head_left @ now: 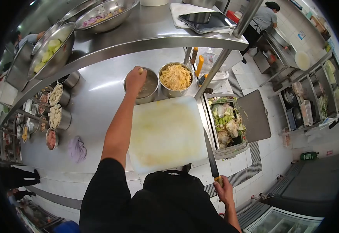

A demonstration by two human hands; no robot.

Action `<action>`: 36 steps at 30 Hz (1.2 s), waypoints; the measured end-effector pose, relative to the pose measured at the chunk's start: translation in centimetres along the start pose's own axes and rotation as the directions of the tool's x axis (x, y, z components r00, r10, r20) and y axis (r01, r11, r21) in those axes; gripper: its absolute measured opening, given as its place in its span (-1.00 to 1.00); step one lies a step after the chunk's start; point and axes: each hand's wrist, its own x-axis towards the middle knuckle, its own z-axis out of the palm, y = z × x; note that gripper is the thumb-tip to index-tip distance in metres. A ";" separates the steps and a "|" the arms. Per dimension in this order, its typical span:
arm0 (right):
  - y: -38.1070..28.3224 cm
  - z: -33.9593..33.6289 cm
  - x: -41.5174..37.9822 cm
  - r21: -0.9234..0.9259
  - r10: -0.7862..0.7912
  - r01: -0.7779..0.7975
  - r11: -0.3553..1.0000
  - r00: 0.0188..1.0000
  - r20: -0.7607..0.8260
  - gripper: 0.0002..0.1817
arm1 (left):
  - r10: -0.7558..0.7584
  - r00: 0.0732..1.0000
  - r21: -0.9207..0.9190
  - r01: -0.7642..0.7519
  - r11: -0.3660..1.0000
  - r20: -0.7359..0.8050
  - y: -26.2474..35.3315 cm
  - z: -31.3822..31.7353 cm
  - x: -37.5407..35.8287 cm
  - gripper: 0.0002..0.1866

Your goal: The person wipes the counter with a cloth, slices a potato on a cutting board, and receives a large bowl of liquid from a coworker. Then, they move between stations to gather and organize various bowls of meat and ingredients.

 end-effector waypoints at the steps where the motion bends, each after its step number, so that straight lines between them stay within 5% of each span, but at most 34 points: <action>1: 0.2 0.0 1.0 -0.042 -0.061 0.061 0.997 0.998 0.008 -0.58 | 0.036 0.999 -0.096 -0.032 0.995 0.034 -0.2 -0.9 -2.1 -0.61; 3: -0.3 -0.2 3.1 -0.088 -0.097 0.101 0.991 0.994 0.045 -0.56 | 0.194 0.980 -0.195 -0.200 0.960 -0.050 -1.5 -0.4 -8.8 -0.56; 4: -0.5 -0.3 4.1 -0.080 -0.108 0.112 0.990 0.993 0.052 -0.56 | 0.111 0.976 -0.209 -0.071 0.975 0.186 -1.6 0.3 -12.9 -0.52; 6: -1.0 -0.4 6.0 -0.092 -0.139 0.148 0.985 0.985 0.098 -0.56 | 0.394 0.908 -0.197 -0.364 0.910 0.143 -2.6 3.7 -19.8 -0.48; 7: -1.7 -0.6 6.7 -0.074 -0.135 0.144 0.987 0.984 0.116 -0.55 | 0.356 0.892 -0.102 -0.341 0.935 0.278 -2.6 5.1 -21.7 -0.47; 10: -1.4 -1.4 8.5 -0.142 -0.237 0.255 0.956 0.962 0.135 -0.54 | 0.416 0.897 0.120 -0.434 0.893 0.150 1.5 4.0 -22.2 -0.46; 13: -1.0 -2.0 8.8 -0.095 -0.174 0.186 0.978 0.977 0.127 -0.53 | 0.459 0.883 -0.117 -0.469 0.876 -0.102 5.9 3.7 -16.6 -0.46; 15: -0.4 -2.1 8.3 -0.054 -0.117 0.124 0.991 0.986 0.122 -0.53 | 0.400 0.910 -0.165 -0.414 0.895 -0.112 9.0 4.2 -12.1 -0.50; 24: 4.9 -2.4 4.8 0.084 -0.005 0.004 0.996 1.000 0.011 -0.53 | 0.547 0.806 0.226 -0.590 0.775 0.226 6.3 6.3 2.5 -0.64; 27: 5.1 -2.7 4.0 0.036 0.024 -0.024 0.999 1.000 -0.013 -0.52 | 0.387 0.903 0.080 -0.407 0.910 0.188 8.2 6.5 3.8 -0.63; 34: 4.7 -3.7 5.2 0.044 -0.013 0.014 0.999 1.000 -0.019 -0.53 | 0.442 0.853 0.165 -0.496 0.853 0.278 9.1 6.3 1.5 -0.78; 36: 5.0 -3.7 5.7 0.074 -0.031 0.034 0.997 0.999 -0.031 -0.53 | 0.339 0.822 0.115 -0.433 0.894 0.458 8.5 4.7 2.4 -0.69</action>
